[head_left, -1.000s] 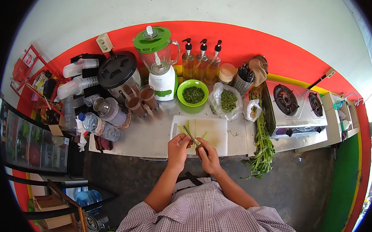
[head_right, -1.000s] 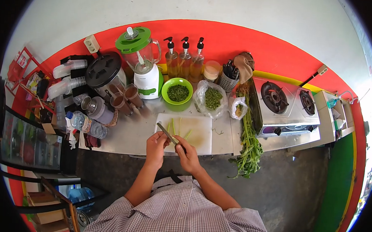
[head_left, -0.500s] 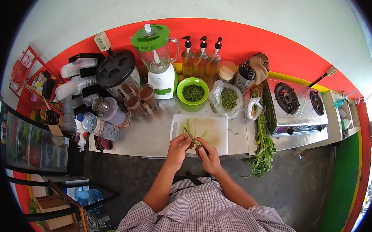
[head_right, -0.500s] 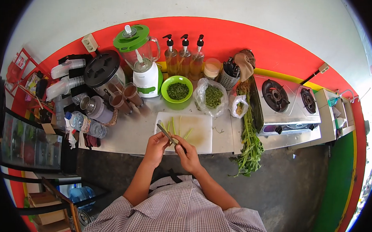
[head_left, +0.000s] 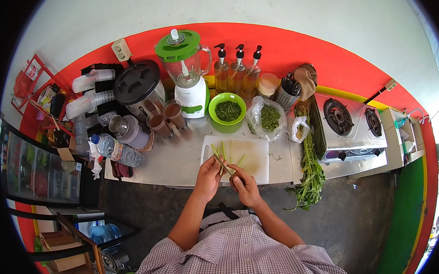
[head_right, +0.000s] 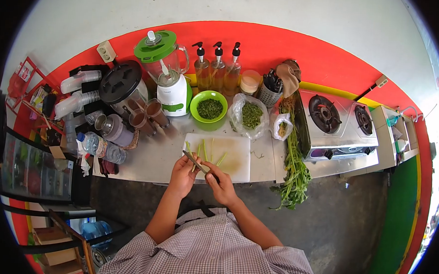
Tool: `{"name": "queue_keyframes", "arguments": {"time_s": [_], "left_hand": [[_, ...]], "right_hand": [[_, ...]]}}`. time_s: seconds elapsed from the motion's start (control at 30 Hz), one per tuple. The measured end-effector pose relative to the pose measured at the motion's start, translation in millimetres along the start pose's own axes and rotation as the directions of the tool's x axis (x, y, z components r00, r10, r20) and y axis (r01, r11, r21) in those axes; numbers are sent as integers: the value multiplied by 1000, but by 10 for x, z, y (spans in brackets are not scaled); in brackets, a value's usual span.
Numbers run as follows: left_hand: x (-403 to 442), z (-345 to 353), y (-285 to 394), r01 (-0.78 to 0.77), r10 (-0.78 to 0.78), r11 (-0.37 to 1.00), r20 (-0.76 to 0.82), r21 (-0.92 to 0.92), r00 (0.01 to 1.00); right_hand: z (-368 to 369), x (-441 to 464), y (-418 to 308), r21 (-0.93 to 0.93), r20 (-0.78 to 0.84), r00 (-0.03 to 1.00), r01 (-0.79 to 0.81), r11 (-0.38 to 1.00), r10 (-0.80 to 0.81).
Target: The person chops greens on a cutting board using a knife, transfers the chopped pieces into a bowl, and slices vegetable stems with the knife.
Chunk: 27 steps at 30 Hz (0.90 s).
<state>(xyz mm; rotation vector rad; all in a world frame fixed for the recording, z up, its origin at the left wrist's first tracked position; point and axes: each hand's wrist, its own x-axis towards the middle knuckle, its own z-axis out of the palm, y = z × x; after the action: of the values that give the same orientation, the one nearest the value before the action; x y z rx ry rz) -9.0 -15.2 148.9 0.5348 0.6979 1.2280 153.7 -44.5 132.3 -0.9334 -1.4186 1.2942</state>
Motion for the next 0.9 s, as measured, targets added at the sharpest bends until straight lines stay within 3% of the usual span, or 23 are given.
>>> {"name": "queue_keyframes", "arguments": {"time_s": [0.2,0.63,0.9], "left_hand": [[11,7,-24,-33,31,998,60,45,998],[36,-29,-20,-7,5,988,14,153,1000],[56,36,-19,-149,155,981,-40,128,987]], "right_hand": [[-10,12,-23,-16,-1,1000,1,1000,-1],[-25,42,19,-41,2,1000,4,999,-4],[-25,47,-37,-47,-12,1000,-5,999,4]]}}
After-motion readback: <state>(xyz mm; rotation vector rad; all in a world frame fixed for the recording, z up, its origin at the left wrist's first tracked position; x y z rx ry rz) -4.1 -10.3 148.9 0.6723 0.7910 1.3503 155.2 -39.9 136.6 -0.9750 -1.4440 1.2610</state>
